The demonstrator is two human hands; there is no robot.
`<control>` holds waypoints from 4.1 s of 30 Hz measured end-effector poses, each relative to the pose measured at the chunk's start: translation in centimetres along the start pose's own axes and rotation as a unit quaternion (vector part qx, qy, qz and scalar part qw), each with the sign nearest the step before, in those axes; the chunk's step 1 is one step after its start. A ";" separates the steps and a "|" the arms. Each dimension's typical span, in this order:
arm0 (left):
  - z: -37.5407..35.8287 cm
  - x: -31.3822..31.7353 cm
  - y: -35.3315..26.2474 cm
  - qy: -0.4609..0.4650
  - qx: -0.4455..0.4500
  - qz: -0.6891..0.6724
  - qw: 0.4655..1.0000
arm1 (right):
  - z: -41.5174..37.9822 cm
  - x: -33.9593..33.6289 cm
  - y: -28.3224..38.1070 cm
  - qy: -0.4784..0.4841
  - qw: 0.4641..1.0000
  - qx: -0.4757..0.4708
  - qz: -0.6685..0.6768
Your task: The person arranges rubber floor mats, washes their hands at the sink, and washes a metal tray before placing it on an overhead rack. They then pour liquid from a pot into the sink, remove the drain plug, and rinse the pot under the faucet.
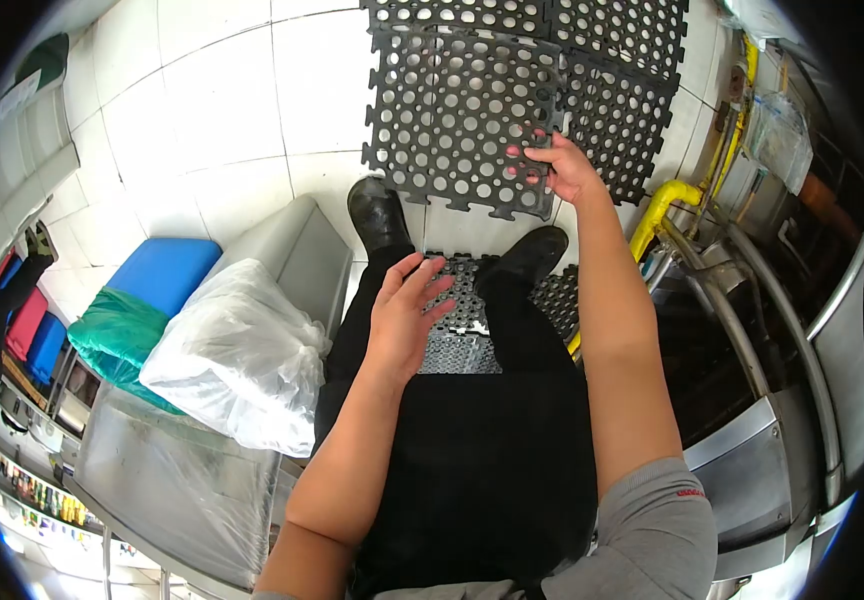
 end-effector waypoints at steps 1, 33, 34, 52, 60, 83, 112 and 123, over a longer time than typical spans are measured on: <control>-0.1 0.1 0.0 -0.001 0.001 -0.003 1.000 | -0.2 0.0 0.0 0.005 1.000 0.006 -0.013; -0.7 0.9 -0.3 0.025 0.014 0.000 1.000 | 4.7 -2.0 -3.3 -0.260 0.960 -0.080 -0.072; -0.6 0.9 -0.3 0.028 0.013 -0.002 1.000 | 4.7 -1.9 -3.4 -0.259 0.960 -0.080 -0.072; -9.2 -0.4 1.0 -0.058 0.267 0.166 0.948 | -21.0 -2.2 -12.3 -0.256 0.931 0.015 -0.259; -24.8 -1.2 -14.0 -0.095 0.497 0.331 0.797 | -37.6 -2.7 0.3 -0.273 0.952 -0.060 -0.126; -24.6 17.7 -47.0 0.015 0.375 0.612 0.696 | -52.9 2.1 9.4 -0.406 0.913 -0.041 0.007; -28.3 45.4 -43.3 0.151 0.343 0.722 0.581 | -54.4 -3.6 14.5 -0.416 0.883 -0.082 0.201; -25.2 43.2 -46.7 0.061 0.303 0.803 0.510 | -51.2 -1.7 4.9 -0.419 0.866 0.019 0.271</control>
Point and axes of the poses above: each hand's wrist, its own z-axis towards the middle knuckle, its own x-axis out of the palm, y = z × x, the point moved 5 cm from there along z, towards the middle knuckle, and after that the axes turned 2 degrees about -y, right-handed, at the moved point
